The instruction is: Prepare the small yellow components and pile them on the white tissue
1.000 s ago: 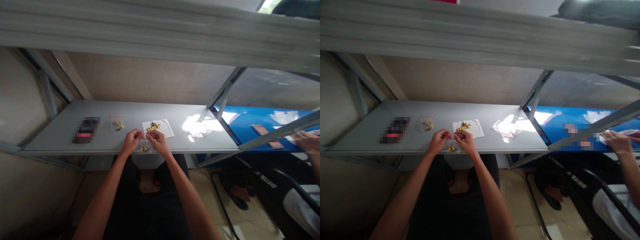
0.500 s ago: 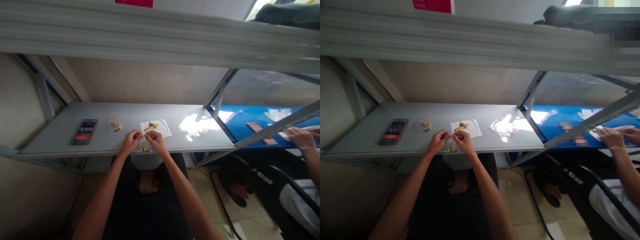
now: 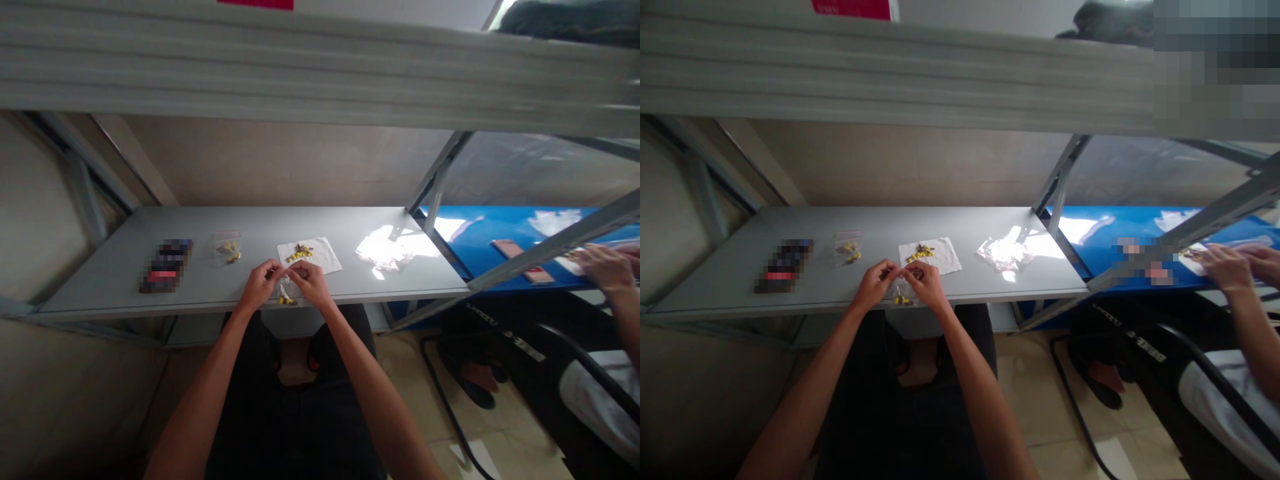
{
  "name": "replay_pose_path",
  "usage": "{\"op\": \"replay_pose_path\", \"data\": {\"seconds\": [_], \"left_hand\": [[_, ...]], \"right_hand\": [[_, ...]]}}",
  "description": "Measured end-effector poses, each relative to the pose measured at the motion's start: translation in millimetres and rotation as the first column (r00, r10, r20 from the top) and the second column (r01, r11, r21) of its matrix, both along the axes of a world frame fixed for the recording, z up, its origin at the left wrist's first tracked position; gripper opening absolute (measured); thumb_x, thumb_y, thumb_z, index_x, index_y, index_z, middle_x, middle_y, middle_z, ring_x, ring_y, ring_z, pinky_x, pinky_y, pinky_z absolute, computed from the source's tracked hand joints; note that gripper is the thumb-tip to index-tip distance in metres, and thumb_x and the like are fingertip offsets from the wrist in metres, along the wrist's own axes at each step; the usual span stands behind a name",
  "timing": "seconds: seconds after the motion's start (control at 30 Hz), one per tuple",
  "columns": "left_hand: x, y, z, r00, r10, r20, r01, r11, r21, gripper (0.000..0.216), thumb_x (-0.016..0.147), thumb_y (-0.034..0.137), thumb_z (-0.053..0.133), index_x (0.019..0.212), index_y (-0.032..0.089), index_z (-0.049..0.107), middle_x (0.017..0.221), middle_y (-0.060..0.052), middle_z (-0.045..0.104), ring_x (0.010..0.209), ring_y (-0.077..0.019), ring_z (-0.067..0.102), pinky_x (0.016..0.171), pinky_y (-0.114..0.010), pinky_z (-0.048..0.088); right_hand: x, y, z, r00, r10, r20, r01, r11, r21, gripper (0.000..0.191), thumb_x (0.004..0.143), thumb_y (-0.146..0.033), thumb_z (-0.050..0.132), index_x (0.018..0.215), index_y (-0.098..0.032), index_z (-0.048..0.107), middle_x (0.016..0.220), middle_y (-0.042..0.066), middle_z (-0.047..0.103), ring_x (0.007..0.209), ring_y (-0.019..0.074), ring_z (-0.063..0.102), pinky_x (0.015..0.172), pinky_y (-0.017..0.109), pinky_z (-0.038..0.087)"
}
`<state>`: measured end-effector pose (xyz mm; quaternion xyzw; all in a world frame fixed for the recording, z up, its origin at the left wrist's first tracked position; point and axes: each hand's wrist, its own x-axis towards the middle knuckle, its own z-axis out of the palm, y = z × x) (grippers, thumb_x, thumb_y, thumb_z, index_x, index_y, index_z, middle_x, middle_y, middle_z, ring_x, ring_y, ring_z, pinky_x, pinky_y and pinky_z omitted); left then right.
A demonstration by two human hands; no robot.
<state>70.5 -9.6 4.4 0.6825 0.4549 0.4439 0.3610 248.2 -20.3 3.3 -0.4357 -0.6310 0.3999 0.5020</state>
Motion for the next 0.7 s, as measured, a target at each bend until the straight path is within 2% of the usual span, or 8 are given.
{"op": "replay_pose_path", "data": {"seconds": [0.2, 0.33, 0.47, 0.57, 0.7], "left_hand": [[-1.0, -2.9, 4.1, 0.992, 0.084, 0.091, -0.081, 0.996, -0.037, 0.041, 0.091, 0.059, 0.063, 0.081, 0.02, 0.062, 0.078, -0.001, 0.065, 0.071, -0.015, 0.058, 0.068, -0.025, 0.045], [-1.1, -2.4, 4.4, 0.989, 0.036, 0.145, -0.024, 0.996, -0.085, 0.042, 0.091, 0.062, 0.063, 0.088, 0.019, 0.064, 0.08, -0.001, 0.067, 0.072, -0.0147, 0.059, 0.067, -0.024, 0.045], [-1.7, -1.1, 2.1, 0.994, -0.022, 0.107, 0.032, 0.995, -0.092, 0.042, 0.088, 0.06, 0.069, 0.092, 0.019, 0.068, 0.082, -0.003, 0.071, 0.075, -0.0165, 0.062, 0.07, -0.026, 0.047], [-3.1, -0.9, 0.1, 0.992, 0.003, 0.124, 0.008, 0.996, -0.088, 0.04, 0.085, 0.058, 0.072, 0.087, 0.017, 0.07, 0.082, -0.004, 0.072, 0.076, -0.0175, 0.064, 0.073, -0.027, 0.047], [-6.0, -0.9, -2.2, 0.981, 0.056, 0.185, -0.037, 0.994, -0.107, 0.038, 0.084, 0.055, 0.073, 0.083, 0.017, 0.069, 0.079, -0.003, 0.071, 0.073, -0.016, 0.062, 0.071, -0.025, 0.045]], "right_hand": [[-0.2, 0.7, 2.2, 0.993, -0.075, -0.086, 0.07, 0.996, -0.061, 0.034, 0.083, -0.052, 0.071, 0.079, -0.019, 0.071, 0.071, 0.002, 0.067, 0.064, 0.0146, 0.056, 0.061, 0.026, 0.043], [2.4, -0.4, 3.6, 0.985, -0.069, -0.156, 0.057, 0.995, -0.082, 0.028, 0.081, -0.047, 0.072, 0.075, -0.02, 0.07, 0.068, 0.0, 0.065, 0.061, 0.0141, 0.054, 0.06, 0.026, 0.042], [2.3, -0.9, 1.1, 0.985, -0.024, -0.171, 0.014, 0.998, -0.059, 0.026, 0.083, -0.045, 0.073, 0.077, -0.019, 0.07, 0.067, 0.0, 0.064, 0.06, 0.013, 0.053, 0.059, 0.026, 0.041], [0.6, -0.2, -0.1, 0.988, 0.001, -0.154, -0.007, 0.999, -0.039, 0.033, 0.085, -0.051, 0.072, 0.081, -0.018, 0.071, 0.072, 0.002, 0.067, 0.064, 0.0137, 0.056, 0.062, 0.026, 0.044], [0.1, 0.6, 1.2, 0.986, -0.068, -0.153, 0.061, 0.997, -0.047, 0.041, 0.086, -0.058, 0.069, 0.08, -0.018, 0.07, 0.073, 0.003, 0.067, 0.063, 0.0143, 0.056, 0.06, 0.026, 0.045]]}}
